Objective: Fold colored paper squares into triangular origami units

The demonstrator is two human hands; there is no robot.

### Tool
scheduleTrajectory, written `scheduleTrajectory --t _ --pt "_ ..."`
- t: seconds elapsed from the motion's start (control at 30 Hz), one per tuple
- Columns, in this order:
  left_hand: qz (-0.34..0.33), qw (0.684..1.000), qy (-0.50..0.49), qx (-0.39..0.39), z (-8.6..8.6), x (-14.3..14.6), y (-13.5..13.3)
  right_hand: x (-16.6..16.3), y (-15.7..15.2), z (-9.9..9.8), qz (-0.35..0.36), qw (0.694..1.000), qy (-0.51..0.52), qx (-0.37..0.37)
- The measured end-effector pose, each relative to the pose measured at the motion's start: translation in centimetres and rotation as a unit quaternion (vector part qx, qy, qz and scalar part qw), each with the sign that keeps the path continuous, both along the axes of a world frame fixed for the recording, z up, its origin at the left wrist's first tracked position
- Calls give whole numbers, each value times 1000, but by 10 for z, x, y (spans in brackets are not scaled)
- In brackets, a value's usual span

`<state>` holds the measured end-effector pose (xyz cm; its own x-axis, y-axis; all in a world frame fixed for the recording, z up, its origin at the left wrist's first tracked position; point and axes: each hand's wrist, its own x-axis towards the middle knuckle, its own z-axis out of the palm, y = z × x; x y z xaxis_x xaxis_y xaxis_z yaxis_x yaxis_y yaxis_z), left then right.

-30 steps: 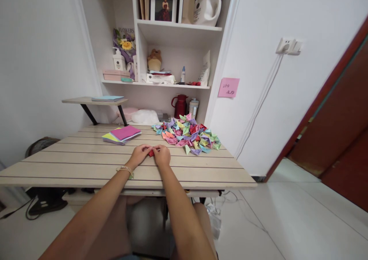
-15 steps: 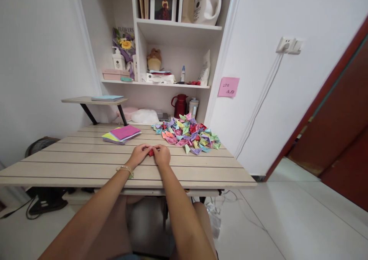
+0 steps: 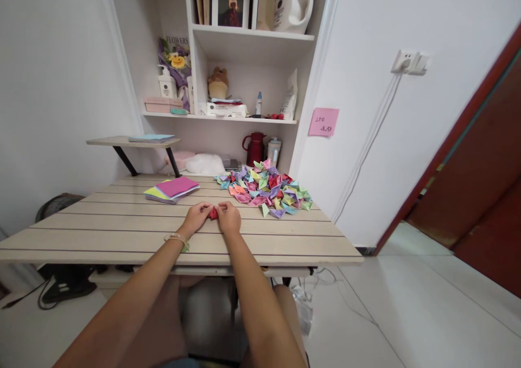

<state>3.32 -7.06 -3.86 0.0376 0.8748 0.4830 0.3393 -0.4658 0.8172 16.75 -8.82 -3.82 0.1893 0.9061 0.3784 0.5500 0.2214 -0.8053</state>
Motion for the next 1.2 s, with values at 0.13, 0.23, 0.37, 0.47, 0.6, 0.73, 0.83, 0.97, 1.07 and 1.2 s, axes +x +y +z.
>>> scheduleTrajectory --t 0.13,0.23,0.37,0.47,0.6,0.73,0.83,0.97,1.07,1.2 --pt "9 1000 -15 0 -1 0 2 0 -1 1 15 1000 -5 0" --pt "18 999 -29 -2 -1 0 3 0 -2 0 15 1000 -18 0" --pt "28 998 -47 -4 -1 0 3 -1 -1 0 8 1000 -18 1" --pt "37 998 -59 -7 0 0 3 -1 -1 0 4 1000 -16 4" --pt "51 996 -74 -9 0 -1 3 0 -2 1 8 1000 -14 9" --pt "69 993 -92 -8 -2 -3 6 -1 -2 2 20 1000 -11 14" --pt "76 991 -106 -10 -5 -4 9 -3 -2 2 55 998 5 24" --pt "73 989 -127 -17 -7 -5 12 -4 -2 1 96 995 16 36" --pt "66 987 -145 -25 -7 -4 12 -5 -1 -1 87 996 -9 30" --pt "38 983 -173 -39 -8 -2 13 -4 0 -2 91 994 -34 45"
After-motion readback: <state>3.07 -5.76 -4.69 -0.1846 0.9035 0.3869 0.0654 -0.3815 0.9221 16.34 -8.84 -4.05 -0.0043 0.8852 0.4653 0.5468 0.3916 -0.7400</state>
